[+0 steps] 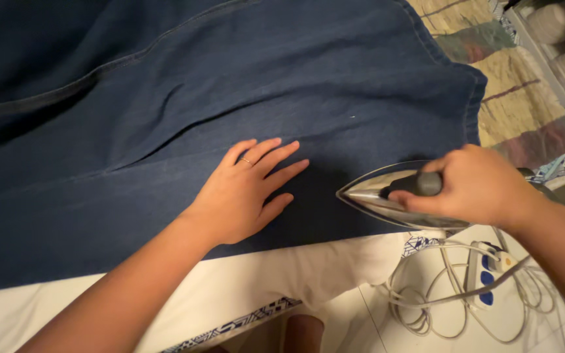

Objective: The person irons a dark blue denim skirt laid out on a bed. They use a handheld iron to smooth the fabric, moving it back and forth across the surface while holding the skirt flat with their other hand.

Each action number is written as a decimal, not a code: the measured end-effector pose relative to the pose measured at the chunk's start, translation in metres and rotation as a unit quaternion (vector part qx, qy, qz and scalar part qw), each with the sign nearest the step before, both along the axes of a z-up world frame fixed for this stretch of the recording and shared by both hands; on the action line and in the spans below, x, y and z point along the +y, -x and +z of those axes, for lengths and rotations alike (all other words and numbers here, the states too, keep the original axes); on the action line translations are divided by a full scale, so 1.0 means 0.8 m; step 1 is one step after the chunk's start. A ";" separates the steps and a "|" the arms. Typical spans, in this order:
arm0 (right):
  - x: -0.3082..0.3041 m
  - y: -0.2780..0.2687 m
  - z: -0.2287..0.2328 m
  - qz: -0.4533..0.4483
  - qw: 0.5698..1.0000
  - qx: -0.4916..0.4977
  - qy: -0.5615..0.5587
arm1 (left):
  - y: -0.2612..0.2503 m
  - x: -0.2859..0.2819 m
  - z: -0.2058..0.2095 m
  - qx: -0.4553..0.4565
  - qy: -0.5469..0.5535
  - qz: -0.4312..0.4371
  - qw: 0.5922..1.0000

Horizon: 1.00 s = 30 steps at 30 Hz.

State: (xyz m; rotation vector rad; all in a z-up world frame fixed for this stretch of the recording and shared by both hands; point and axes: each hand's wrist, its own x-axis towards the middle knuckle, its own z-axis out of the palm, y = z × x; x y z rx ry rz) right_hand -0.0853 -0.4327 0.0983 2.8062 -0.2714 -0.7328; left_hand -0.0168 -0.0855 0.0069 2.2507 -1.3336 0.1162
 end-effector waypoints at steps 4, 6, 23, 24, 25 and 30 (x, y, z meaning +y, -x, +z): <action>-0.018 -0.004 -0.001 -0.047 0.978 -0.204 -0.014 | 0.007 -0.002 -0.001 -0.021 0.002 0.045 0.999; -0.032 -0.020 0.003 -0.146 0.966 -0.206 -0.046 | 0.004 -0.003 0.001 -0.026 0.007 0.055 0.998; 0.045 -0.007 0.020 -0.042 0.996 -0.051 -0.057 | -0.006 -0.003 -0.004 -0.018 0.036 0.145 0.989; 0.022 -0.018 0.016 -0.081 0.995 -0.052 -0.035 | -0.007 0.001 -0.005 -0.021 0.036 0.154 0.987; -0.003 -0.022 0.014 -0.120 0.991 -0.052 -0.010 | -0.009 0.003 -0.005 -0.023 0.038 0.161 0.986; -0.104 -0.021 0.002 -0.097 0.986 -0.128 0.036 | -0.006 0.010 -0.002 -0.023 0.068 0.217 0.974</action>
